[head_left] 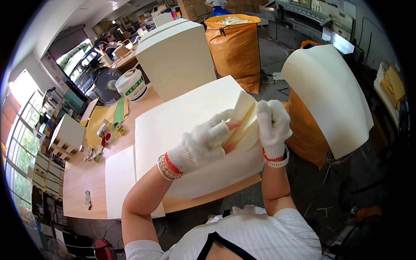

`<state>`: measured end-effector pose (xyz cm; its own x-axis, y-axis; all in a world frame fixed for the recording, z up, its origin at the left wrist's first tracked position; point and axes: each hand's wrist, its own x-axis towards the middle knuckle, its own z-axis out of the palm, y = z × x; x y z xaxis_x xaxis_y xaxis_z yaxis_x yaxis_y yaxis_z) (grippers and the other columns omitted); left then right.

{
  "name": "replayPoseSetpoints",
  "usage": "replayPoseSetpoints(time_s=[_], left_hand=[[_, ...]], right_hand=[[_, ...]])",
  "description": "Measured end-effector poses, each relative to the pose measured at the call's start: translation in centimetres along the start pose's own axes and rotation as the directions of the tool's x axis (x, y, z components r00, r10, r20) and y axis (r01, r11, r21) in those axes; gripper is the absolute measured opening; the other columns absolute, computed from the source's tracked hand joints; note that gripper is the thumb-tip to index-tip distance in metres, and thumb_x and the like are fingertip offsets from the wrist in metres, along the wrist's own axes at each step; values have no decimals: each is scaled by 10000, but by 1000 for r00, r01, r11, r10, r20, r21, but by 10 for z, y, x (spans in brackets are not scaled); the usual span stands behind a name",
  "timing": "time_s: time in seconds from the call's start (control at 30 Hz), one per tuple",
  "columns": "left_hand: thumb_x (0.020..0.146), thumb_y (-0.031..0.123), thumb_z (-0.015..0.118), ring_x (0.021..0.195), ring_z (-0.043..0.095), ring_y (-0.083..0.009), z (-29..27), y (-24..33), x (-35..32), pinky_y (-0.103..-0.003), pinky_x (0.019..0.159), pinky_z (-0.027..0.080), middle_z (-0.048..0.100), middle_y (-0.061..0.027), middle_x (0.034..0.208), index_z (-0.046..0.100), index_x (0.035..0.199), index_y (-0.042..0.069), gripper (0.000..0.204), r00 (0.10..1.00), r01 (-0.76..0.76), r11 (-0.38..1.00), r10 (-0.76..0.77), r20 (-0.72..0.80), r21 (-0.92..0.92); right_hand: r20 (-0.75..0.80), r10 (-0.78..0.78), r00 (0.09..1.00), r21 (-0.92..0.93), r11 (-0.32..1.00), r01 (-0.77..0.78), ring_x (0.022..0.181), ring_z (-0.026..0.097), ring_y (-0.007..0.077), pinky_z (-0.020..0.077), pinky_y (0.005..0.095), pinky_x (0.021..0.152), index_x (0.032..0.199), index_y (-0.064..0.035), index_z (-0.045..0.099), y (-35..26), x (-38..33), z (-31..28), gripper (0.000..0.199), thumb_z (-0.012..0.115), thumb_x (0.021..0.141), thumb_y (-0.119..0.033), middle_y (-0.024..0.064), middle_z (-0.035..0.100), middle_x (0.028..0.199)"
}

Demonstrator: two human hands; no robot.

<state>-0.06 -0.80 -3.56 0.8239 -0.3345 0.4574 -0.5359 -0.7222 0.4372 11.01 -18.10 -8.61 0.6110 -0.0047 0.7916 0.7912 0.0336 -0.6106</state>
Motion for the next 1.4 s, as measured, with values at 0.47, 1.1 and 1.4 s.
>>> replayPoseSetpoints(time_s=[0.47, 1.1, 1.4], left_hand=[[737, -67, 646, 955, 651, -296, 0, 0, 2, -330, 800, 521, 612, -163, 1190, 659, 1096, 20, 370, 999, 23, 996, -20, 31, -87], [794, -21, 682, 956, 674, -340, 4, -7, 2, -361, 792, 546, 610, -213, 1288, 640, 1040, 27, 255, 997, -32, 999, 31, 74, 19], [756, -43, 674, 907, 670, -322, 13, -7, 1, -346, 770, 544, 569, -204, 1349, 660, 1093, 41, 348, 997, -29, 995, 23, -69, -91]], right_hand=[[9, 7, 1000, -6, 1000, -7, 580, 461, 281, 369, 402, 571, 673, 5, 477, 2, 0, -1, 316, 617, 938, -95, 113, 443, 615], [21, 21, 1000, -38, 999, -21, 596, 466, 280, 373, 405, 573, 715, 11, 512, 3, -2, 0, 261, 612, 936, -86, 104, 451, 626], [-16, -36, 999, -28, 999, 36, 615, 478, 280, 382, 402, 582, 720, 14, 519, 4, -1, 1, 251, 611, 935, -77, 107, 463, 644]])
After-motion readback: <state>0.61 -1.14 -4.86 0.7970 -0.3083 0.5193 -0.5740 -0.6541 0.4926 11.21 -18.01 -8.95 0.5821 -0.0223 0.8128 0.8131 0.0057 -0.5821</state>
